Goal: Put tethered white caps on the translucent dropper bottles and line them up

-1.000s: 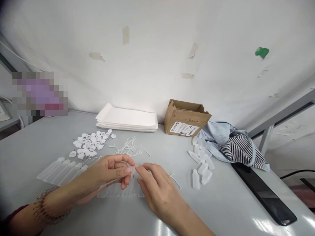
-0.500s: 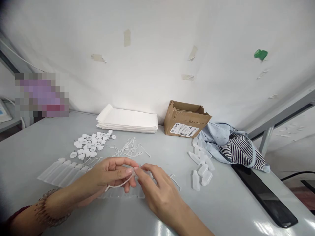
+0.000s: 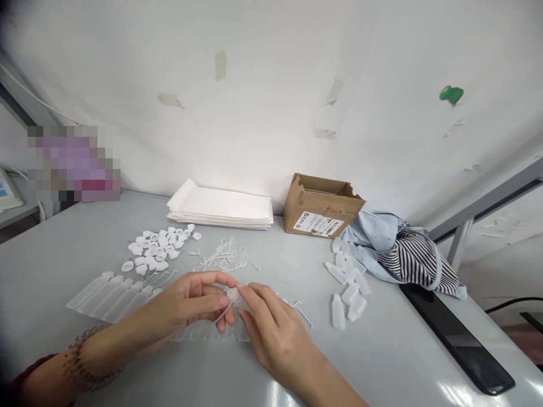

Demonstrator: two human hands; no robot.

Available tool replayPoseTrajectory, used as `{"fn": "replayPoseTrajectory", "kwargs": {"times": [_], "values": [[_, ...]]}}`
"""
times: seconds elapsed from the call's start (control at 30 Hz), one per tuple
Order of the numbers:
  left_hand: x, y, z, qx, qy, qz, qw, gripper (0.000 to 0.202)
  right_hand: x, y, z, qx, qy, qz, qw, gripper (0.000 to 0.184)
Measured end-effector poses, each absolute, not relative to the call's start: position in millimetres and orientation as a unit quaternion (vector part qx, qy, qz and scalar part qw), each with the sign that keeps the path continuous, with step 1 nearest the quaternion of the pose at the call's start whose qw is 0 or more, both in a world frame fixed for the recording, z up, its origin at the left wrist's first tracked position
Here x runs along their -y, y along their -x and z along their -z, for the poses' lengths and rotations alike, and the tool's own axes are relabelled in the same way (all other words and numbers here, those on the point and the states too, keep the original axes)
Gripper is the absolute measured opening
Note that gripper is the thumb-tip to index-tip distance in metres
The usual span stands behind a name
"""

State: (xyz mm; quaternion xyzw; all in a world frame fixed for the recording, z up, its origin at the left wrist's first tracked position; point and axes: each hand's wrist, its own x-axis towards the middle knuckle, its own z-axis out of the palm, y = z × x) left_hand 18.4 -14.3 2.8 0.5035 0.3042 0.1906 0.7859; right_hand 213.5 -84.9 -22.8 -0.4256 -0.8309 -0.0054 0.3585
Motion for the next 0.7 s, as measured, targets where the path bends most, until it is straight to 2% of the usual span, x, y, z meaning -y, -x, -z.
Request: {"fn": "replayPoseTrajectory", "kwargs": {"times": [0.27,0.37,0.43,0.53,0.6,0.7], "values": [[14.3,-21.2,-1.8,-0.311,-0.525,-0.200,0.766,0.024,85.3,-214.2,23.6,0.832,0.425,-0.016,0.357,0.045],[14.2,-20.9,-1.2,-0.316,-0.555,-0.201,0.743,0.024,85.7,-212.6,22.1,0.812,0.431,-0.060,0.390,0.041],[15.5,-20.3,-2.5,-0.322,-0.584,-0.202,0.717,0.023,86.2,-211.1,18.1,0.777,0.446,-0.132,0.423,0.035],[19.5,-19.3,-4.5,-0.349,-0.638,-0.223,0.649,0.025,86.5,-210.3,8.2,0.670,0.483,-0.340,0.450,0.023],[22.7,-18.8,-4.0,-0.363,-0.690,-0.248,0.575,0.027,85.7,-211.6,2.0,0.576,0.483,-0.480,0.452,0.020],[26.9,-18.7,0.5,-0.339,-0.773,-0.290,0.452,0.035,83.0,-214.9,-2.2,0.476,0.442,-0.604,0.462,0.020]]}}
